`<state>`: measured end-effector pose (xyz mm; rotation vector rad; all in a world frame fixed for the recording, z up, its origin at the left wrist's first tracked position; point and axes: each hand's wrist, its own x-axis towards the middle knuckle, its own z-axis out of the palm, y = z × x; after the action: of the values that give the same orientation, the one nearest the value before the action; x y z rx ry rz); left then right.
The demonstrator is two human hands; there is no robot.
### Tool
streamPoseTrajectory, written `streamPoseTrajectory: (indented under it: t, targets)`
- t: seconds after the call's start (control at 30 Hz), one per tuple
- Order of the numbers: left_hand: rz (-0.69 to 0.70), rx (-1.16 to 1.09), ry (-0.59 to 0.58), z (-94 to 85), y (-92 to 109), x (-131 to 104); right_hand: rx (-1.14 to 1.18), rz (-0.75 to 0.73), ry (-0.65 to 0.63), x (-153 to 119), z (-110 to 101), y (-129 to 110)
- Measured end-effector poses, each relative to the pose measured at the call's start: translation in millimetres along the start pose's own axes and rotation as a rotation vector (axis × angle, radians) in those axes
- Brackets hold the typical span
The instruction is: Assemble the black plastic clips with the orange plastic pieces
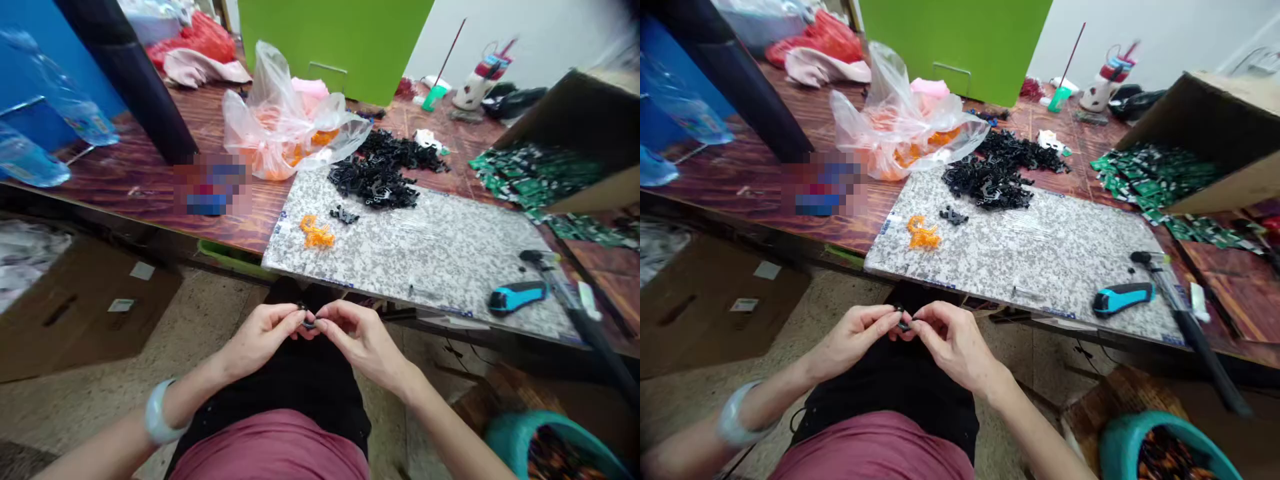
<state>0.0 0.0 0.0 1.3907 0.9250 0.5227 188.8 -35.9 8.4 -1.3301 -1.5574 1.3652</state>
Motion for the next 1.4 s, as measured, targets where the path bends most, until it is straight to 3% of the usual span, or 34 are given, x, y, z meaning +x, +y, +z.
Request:
streamPoseTrajectory:
  t: [0.17,0.3,0.4,0.67,0.93,1.4]
  targets:
    - [-0.010,0.001,-0.009,1.2,-2.0,0.0,0.033,0.010,-0.021,2.7,-1.8,5.4]
    - [-0.031,-0.061,0.027,3.5,-3.2,0.4,-0.057,-0.081,0.093,3.1,-0.2,12.2]
    - [-0.073,-0.165,0.051,5.8,-4.1,1.3,-0.165,-0.171,0.176,3.1,-0.5,15.5]
    - [-0.151,-0.490,-0.054,11.5,-12.2,4.5,-0.187,-0.280,0.168,6.5,-8.8,13.6]
    - [-0.090,-0.422,0.120,19.1,-9.8,4.1,-0.147,-0.295,0.268,5.5,-1.5,19.2]
    - [-0.017,-0.371,0.251,26.0,-12.5,3.4,-0.591,-0.529,0.469,3.9,16.8,23.1]
